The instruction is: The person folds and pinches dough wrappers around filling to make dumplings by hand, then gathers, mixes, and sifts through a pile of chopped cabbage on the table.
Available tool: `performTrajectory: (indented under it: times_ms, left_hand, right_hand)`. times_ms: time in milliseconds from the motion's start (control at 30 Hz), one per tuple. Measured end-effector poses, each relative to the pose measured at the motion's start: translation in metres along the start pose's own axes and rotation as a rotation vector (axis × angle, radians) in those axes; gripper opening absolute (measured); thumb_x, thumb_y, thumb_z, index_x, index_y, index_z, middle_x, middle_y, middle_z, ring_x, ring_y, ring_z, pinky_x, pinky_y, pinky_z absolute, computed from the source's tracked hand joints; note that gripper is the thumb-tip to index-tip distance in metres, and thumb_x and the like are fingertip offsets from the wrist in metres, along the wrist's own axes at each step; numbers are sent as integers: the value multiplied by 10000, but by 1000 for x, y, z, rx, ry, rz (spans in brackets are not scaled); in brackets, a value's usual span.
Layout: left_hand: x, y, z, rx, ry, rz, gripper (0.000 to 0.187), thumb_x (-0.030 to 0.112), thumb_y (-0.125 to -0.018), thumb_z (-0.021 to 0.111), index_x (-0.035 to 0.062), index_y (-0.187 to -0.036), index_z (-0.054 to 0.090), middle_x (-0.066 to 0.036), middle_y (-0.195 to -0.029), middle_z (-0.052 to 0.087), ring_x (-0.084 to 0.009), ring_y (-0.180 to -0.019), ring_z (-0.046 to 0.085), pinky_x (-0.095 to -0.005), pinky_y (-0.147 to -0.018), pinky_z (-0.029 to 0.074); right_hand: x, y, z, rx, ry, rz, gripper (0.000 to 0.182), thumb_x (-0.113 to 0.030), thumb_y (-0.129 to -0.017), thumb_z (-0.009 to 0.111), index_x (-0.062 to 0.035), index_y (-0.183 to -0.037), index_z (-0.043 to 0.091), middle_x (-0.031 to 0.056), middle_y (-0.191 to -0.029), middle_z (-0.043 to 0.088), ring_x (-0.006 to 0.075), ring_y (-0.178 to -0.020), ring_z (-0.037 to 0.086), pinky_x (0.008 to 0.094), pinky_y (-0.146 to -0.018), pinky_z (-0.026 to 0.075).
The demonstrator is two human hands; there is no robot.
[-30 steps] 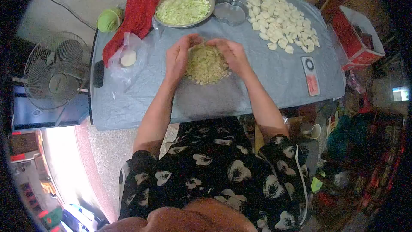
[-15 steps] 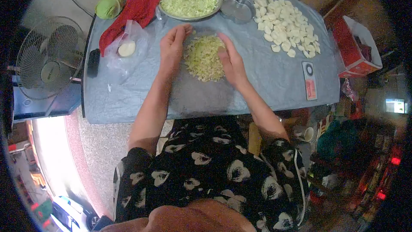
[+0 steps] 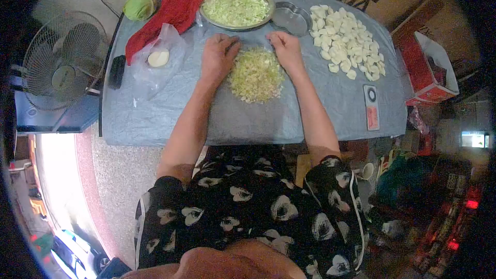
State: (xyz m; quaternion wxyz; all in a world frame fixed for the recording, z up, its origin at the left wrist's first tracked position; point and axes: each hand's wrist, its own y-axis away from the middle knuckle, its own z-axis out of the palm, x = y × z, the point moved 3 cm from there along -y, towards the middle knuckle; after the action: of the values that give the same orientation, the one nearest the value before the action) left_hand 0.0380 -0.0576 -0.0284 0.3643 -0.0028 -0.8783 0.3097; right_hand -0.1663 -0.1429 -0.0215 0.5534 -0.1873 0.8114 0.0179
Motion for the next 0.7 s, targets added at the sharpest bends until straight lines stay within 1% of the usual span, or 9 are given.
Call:
performTrajectory:
  times_ms: [33, 133, 233, 300, 400, 500, 600, 633, 700]
  left_hand:
    - [2, 0, 0, 3, -1, 7, 182, 160, -837, 720, 61, -987, 752, -138, -934, 665, -340, -932, 608, -432, -842, 485]
    - [2, 0, 0, 17, -11, 14, 151, 166, -828, 729, 62, -933, 760, -127, -902, 650, -341, -913, 601, -436, -827, 491]
    - [0, -2, 1, 17, 13, -11, 148, 168, -835, 725, 62, -931, 762, -127, -901, 674, -339, -887, 627, -439, -808, 503]
    - [1, -3, 1, 19, 93, -71, 156, 166, -840, 729, 58, -949, 760, -135, -902, 697, -334, -849, 657, -424, -773, 521]
    - [3, -7, 1, 48, 280, -144, 164, 168, -867, 734, 37, -963, 753, -123, -875, 725, -247, -750, 694, -361, -697, 538]
    - [0, -8, 7, -102, 557, -345, 170, 163, -916, 717, 9, -983, 743, -86, -853, 736, -137, -729, 681, -287, -662, 533]
    - [10, -6, 10, -199, 834, -422, 170, 134, -959, 676, -16, -1021, 726, -48, -857, 729, -84, -759, 656, -251, -678, 537]
    - [15, -5, 9, -215, 840, -431, 168, 126, -964, 669, -17, -1033, 722, -48, -864, 729, -87, -765, 662, -245, -682, 538]
    - [24, -3, 9, -248, 849, -448, 165, 110, -973, 656, -20, -1057, 713, -49, -880, 728, -95, -778, 674, -231, -691, 542]
  right_hand:
    - [6, -4, 3, -11, 8, -8, 255, -189, -1007, 574, 20, -1059, 711, 37, -1001, 712, 117, -910, 627, 257, -840, 480]
    - [5, 1, 8, -95, 213, -119, 250, -193, -985, 577, -4, -1025, 736, 55, -974, 741, 142, -896, 655, 291, -840, 503]
    - [-10, 13, 9, -200, -59, -38, 235, -180, -988, 582, -8, -1027, 737, 42, -950, 734, 126, -863, 646, 286, -805, 508]
    - [-8, 13, 6, -113, -162, 27, 212, -162, -982, 597, -12, -1043, 735, 36, -938, 728, 110, -854, 641, 270, -796, 506]
    - [-4, 15, 5, -16, -195, 48, 185, -134, -961, 635, -17, -1068, 729, 26, -908, 718, 93, -836, 633, 250, -786, 504]
    - [-9, 14, 9, 32, -151, -21, 191, -131, -940, 670, -13, -1081, 722, 30, -915, 712, 105, -844, 632, 253, -802, 502]
    - [-31, 23, 13, 51, -74, -161, 193, -127, -922, 690, -4, -1068, 716, 47, -953, 706, 127, -865, 633, 268, -816, 498]
    - [-38, 26, 14, 55, -43, -216, 191, -124, -917, 695, 0, -1061, 715, 53, -968, 703, 134, -871, 633, 274, -818, 497]
    - [-38, 29, 15, 34, -61, -208, 183, -110, -904, 703, 7, -1044, 708, 62, -980, 696, 144, -877, 630, 281, -821, 493]
